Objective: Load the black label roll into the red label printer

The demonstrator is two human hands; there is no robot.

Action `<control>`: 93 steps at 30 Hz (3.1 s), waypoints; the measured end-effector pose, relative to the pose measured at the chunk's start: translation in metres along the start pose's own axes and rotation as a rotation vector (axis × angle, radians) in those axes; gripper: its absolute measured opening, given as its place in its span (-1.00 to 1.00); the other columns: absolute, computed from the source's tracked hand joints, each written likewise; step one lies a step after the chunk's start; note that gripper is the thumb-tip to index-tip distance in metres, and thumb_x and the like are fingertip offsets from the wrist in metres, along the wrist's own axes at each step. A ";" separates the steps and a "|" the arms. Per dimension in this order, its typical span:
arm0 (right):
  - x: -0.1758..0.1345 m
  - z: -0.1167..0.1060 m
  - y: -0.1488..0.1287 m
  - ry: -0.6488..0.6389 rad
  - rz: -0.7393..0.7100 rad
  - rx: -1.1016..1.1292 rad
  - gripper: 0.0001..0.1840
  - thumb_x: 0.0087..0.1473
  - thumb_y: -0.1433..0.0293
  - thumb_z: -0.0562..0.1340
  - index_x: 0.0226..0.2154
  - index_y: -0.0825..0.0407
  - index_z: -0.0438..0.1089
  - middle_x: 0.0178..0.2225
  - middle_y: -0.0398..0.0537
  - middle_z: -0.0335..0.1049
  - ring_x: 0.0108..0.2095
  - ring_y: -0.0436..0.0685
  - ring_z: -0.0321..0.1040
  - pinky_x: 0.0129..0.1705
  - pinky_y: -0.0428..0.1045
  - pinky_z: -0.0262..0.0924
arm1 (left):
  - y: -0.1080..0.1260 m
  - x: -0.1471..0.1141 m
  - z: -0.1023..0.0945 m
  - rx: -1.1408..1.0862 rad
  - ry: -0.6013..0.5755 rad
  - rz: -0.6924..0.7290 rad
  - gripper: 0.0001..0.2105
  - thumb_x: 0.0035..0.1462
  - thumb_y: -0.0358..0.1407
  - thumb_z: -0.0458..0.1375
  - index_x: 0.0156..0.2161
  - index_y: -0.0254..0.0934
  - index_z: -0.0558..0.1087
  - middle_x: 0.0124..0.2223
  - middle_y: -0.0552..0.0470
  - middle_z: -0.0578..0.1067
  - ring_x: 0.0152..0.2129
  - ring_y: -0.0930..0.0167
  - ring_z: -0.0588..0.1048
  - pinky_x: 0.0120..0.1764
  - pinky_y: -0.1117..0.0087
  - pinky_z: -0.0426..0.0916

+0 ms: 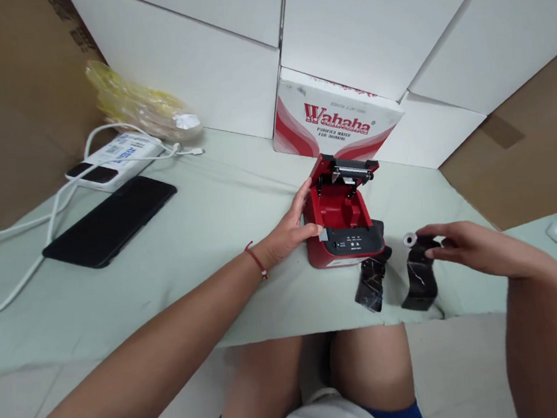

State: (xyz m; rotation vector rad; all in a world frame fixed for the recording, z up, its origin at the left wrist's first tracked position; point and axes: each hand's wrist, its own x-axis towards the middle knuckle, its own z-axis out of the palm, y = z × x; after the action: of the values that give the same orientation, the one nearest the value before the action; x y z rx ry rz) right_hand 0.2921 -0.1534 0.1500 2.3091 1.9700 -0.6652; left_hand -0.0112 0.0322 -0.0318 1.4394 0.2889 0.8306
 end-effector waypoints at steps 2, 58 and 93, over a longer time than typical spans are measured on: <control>0.011 0.022 0.015 -0.059 0.053 -0.004 -0.62 0.10 0.16 0.31 -0.10 -0.05 0.67 -0.22 -0.01 0.71 -0.29 0.24 0.59 -0.21 0.06 0.45 | 0.000 0.001 0.000 -0.003 -0.003 -0.009 0.08 0.10 -0.10 0.35 0.57 0.04 -0.19 0.64 0.02 -0.16 0.58 0.02 -0.19 0.56 -0.13 -0.25; 0.051 0.071 -0.123 0.630 -0.371 -0.041 -0.71 0.44 0.33 0.15 -0.02 -0.03 0.58 0.02 0.06 0.63 -0.01 0.22 0.53 0.09 0.13 0.41 | 0.004 0.001 0.003 -0.004 0.026 -0.005 0.07 0.07 -0.20 0.34 0.57 -0.04 -0.15 0.63 -0.07 -0.12 0.58 0.04 -0.11 0.56 -0.11 -0.21; -0.001 0.153 -0.108 0.746 -0.417 -0.080 -0.21 0.41 0.47 0.13 0.57 -0.13 -0.08 0.39 0.14 0.36 0.36 0.32 0.35 0.38 0.43 0.27 | 0.095 0.005 0.011 0.535 0.069 0.160 -0.54 0.35 -0.17 0.17 0.31 -0.12 0.45 0.35 -0.09 0.49 0.29 0.16 0.46 0.39 0.06 0.30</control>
State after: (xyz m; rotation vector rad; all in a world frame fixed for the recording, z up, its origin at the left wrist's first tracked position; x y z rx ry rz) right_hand 0.1445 -0.1788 0.0382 2.3098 2.7417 0.3524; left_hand -0.0315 0.0197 0.0610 1.9538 0.4780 0.9789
